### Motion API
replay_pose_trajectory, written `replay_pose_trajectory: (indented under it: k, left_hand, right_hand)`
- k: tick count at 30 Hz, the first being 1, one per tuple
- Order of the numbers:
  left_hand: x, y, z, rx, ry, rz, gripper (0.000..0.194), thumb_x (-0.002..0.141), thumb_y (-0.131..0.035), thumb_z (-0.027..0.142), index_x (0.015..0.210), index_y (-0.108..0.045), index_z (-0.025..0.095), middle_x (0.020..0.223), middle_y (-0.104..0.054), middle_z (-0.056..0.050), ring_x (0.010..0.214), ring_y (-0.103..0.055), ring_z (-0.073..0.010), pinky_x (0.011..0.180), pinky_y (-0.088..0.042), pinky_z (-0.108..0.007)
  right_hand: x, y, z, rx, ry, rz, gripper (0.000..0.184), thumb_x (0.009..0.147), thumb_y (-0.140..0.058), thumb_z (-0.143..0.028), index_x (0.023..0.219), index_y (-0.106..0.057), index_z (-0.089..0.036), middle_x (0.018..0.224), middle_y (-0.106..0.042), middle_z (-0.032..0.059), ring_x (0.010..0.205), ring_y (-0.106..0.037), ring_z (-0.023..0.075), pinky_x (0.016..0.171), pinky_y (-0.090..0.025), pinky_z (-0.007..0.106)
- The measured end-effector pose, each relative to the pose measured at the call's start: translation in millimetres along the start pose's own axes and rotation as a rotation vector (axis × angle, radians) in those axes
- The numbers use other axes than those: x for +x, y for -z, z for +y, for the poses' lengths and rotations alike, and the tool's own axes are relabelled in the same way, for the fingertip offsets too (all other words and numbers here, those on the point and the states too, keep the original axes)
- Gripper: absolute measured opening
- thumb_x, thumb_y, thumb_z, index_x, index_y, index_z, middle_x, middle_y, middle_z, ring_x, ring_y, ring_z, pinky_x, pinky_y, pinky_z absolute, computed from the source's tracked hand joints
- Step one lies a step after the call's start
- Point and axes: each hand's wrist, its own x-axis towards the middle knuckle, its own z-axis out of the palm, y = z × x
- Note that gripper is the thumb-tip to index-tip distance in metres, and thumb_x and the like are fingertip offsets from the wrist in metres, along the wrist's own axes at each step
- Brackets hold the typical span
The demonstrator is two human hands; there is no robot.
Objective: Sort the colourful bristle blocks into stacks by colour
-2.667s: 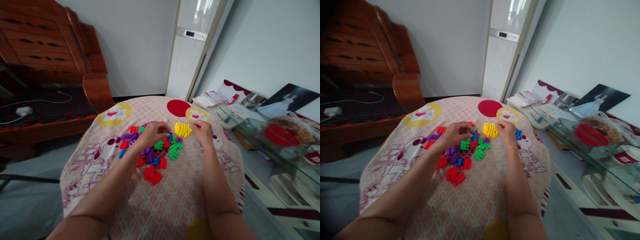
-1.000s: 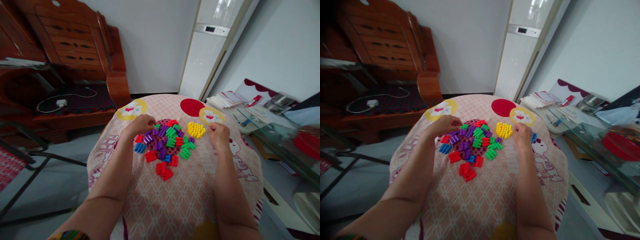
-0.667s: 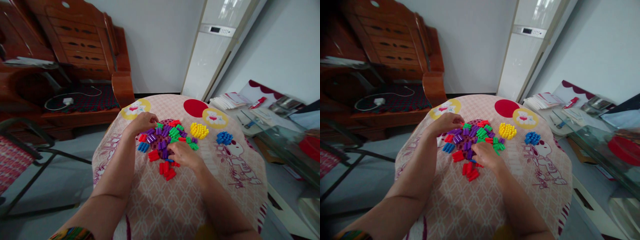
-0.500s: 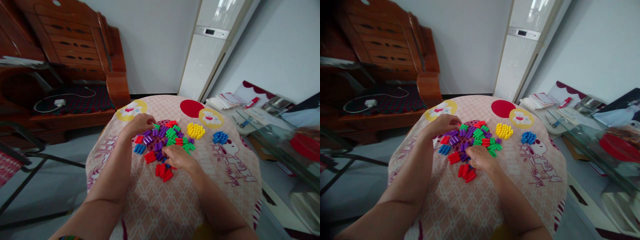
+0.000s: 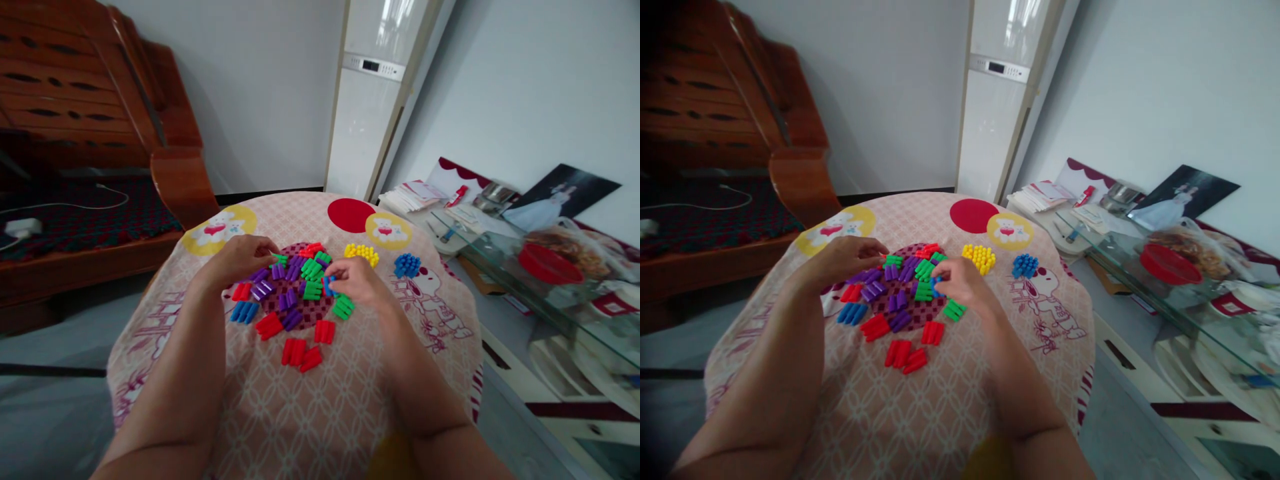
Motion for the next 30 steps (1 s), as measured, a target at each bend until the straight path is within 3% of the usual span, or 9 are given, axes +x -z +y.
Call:
replay_pose_trajectory:
  k: [3, 7, 10, 13, 16, 22, 30]
  left_hand:
    - [1, -0.5, 0, 0.005, 0.002, -0.004, 0.043, 0.072, -0.056, 0.05, 0.098, -0.075, 0.02, 0.079, -0.075, -0.003, 0.074, -0.067, -0.0199, 0.069, -0.048, -0.027]
    - [2, -1.5, 0, 0.022, -0.01, -0.007, 0.045, 0.072, -0.055, 0.05, 0.099, -0.075, 0.02, 0.081, -0.075, -0.004, 0.077, -0.067, -0.0206, 0.071, -0.048, -0.027]
    - [1, -0.3, 3, 0.038, -0.004, -0.019, 0.047, 0.072, -0.054, 0.05, 0.101, -0.075, 0.02, 0.082, -0.075, -0.004, 0.077, -0.067, -0.021, 0.072, -0.048, -0.028]
    - [-1, 1.7, 7, 0.041, 0.011, -0.025, 0.048, 0.073, -0.053, 0.051, 0.102, -0.075, 0.02, 0.082, -0.075, -0.004, 0.076, -0.067, -0.0205, 0.072, -0.048, -0.027]
    - [-2, 2.4, 9, 0.04, 0.017, -0.026, 0.049, 0.073, -0.053, 0.052, 0.102, -0.075, 0.02, 0.081, -0.075, -0.003, 0.076, -0.066, -0.0204, 0.072, -0.048, -0.028]
    - [0, 0.2, 6, 0.032, 0.008, -0.003, 0.045, 0.071, -0.055, 0.051, 0.098, -0.076, 0.021, 0.077, -0.074, -0.003, 0.074, -0.066, -0.0207, 0.071, -0.047, -0.028]
    - [0, 1.1, 4, -0.002, -0.018, 0.022, 0.04, 0.071, -0.058, 0.05, 0.094, -0.076, 0.022, 0.074, -0.074, -0.002, 0.07, -0.066, -0.019, 0.067, -0.046, -0.026]
  right_hand:
    - [-7, 51, 32, 0.061, -0.153, 0.37, 0.027, 0.065, -0.068, -0.027, 0.087, -0.075, -0.014, 0.069, -0.069, 0.002, 0.061, -0.062, 0.0157, 0.059, -0.049, 0.026]
    - [-30, 104, 78, -0.24, -0.376, 0.862, 0.04, 0.066, -0.063, -0.029, 0.1, -0.075, -0.012, 0.073, -0.072, 0.0064, 0.064, -0.064, 0.0206, 0.065, -0.052, 0.032]
    - [-44, 116, 105, -0.515, -0.558, 1.022, 0.032, 0.068, -0.059, -0.024, 0.093, -0.076, -0.012, 0.08, -0.074, 0.0114, 0.077, -0.066, 0.0253, 0.077, -0.051, 0.036]
    - [-51, 112, 124, -0.633, -0.698, 1.046, 0.028, 0.071, -0.058, -0.018, 0.091, -0.075, -0.011, 0.088, -0.074, 0.0163, 0.084, -0.067, 0.0272, 0.08, -0.049, 0.036]
    - [-50, 103, 136, -0.658, -0.749, 1.045, 0.028, 0.073, -0.059, -0.016, 0.096, -0.074, -0.009, 0.094, -0.073, 0.0189, 0.089, -0.067, 0.0278, 0.081, -0.048, 0.035]
    - [-47, 95, 146, -0.655, -0.741, 0.946, 0.033, 0.079, -0.058, -0.02, 0.107, -0.071, -0.008, 0.098, -0.072, 0.0192, 0.09, -0.065, 0.0268, 0.083, -0.045, 0.036]
    - [-48, 95, 144, -0.655, -0.707, 0.916, 0.037, 0.082, -0.043, -0.021, 0.086, -0.076, -0.006, 0.084, -0.071, 0.0238, 0.078, -0.061, 0.0279, 0.074, -0.042, 0.037]
